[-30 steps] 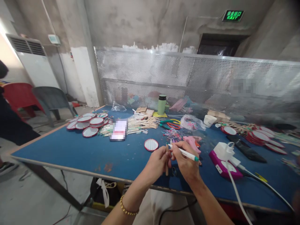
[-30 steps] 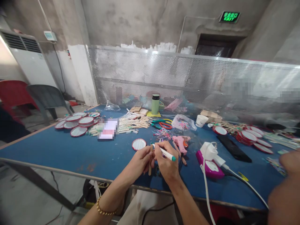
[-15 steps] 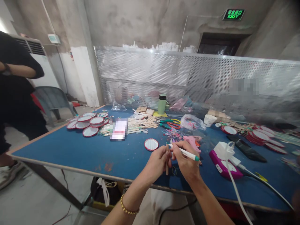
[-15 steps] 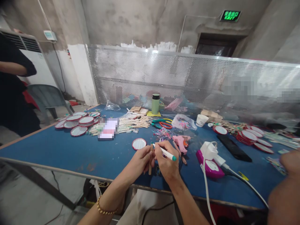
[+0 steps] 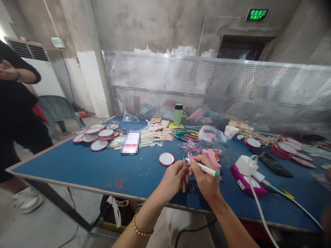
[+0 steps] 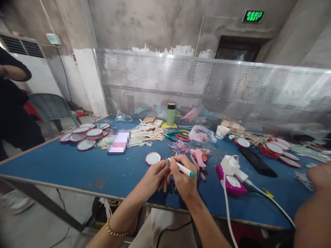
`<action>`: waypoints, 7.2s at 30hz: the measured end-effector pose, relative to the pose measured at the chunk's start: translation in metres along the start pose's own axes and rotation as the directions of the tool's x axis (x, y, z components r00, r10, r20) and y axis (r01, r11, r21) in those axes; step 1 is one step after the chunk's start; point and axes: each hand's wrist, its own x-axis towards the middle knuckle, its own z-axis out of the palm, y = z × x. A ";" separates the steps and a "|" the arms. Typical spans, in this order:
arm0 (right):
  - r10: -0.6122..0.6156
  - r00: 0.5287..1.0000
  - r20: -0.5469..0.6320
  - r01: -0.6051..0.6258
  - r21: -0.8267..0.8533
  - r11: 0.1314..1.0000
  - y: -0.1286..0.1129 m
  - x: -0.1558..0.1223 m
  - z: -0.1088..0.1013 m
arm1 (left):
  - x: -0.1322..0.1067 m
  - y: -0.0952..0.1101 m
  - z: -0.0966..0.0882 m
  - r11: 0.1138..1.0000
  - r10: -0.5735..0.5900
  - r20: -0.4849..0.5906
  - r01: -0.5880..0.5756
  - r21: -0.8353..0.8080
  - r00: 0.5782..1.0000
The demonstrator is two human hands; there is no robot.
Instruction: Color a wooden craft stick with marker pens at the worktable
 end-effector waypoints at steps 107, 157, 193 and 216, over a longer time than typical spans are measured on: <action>-0.044 0.999 -0.022 0.043 -0.035 0.998 -0.002 0.001 -0.001 | -0.002 0.002 -0.001 0.999 -0.005 -0.001 0.005 0.035 1.000; -0.086 0.996 -0.035 0.086 -0.019 0.996 0.001 0.000 0.001 | -0.001 0.001 0.000 1.000 -0.008 0.004 0.008 0.028 1.000; -0.041 0.998 -0.040 0.039 -0.065 0.997 -0.002 0.000 -0.001 | -0.001 0.002 -0.001 1.000 -0.010 0.010 0.010 -0.013 1.000; -0.038 0.997 -0.060 0.035 -0.060 0.998 0.003 0.000 -0.001 | -0.002 0.001 0.001 1.000 -0.012 -0.010 0.012 0.005 1.000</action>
